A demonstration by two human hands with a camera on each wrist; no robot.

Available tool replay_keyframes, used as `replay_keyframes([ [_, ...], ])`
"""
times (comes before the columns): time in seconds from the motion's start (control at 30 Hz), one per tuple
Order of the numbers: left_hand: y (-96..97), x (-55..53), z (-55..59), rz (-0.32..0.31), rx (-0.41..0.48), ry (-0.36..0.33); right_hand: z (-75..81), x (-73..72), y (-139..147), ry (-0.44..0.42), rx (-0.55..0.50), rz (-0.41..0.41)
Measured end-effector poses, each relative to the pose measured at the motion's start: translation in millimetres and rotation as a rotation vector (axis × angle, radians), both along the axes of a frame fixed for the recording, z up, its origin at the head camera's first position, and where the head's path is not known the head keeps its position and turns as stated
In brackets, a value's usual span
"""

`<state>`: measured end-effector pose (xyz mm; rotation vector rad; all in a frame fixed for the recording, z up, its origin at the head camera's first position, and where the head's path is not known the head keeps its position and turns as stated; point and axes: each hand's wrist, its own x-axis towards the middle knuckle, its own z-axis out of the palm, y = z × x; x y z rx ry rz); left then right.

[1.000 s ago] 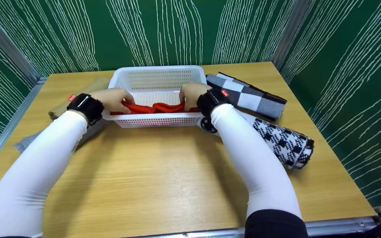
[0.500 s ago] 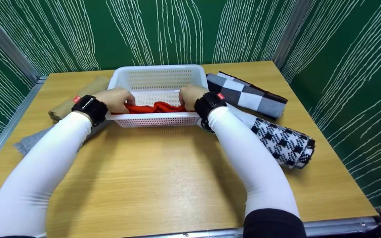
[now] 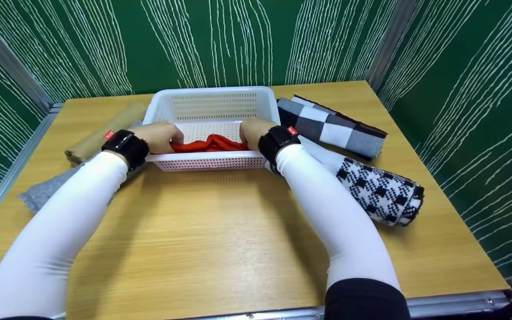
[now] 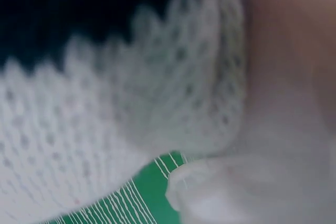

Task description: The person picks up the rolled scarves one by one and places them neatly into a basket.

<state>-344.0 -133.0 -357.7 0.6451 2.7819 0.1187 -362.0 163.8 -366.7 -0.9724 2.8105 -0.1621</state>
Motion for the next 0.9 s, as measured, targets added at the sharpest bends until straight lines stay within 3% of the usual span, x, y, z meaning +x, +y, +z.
replay_keyframes([
  [0.47, -7.1, 0.2, 2.8, -0.006, 0.051, 0.010, 2.2, 1.9, 5, 0.030, -0.056, 0.047],
  [0.9, -11.3, -2.6, 11.3, -0.005, 0.084, 0.003, 12.4, 7.1, 11, 0.017, -0.054, 0.010],
])
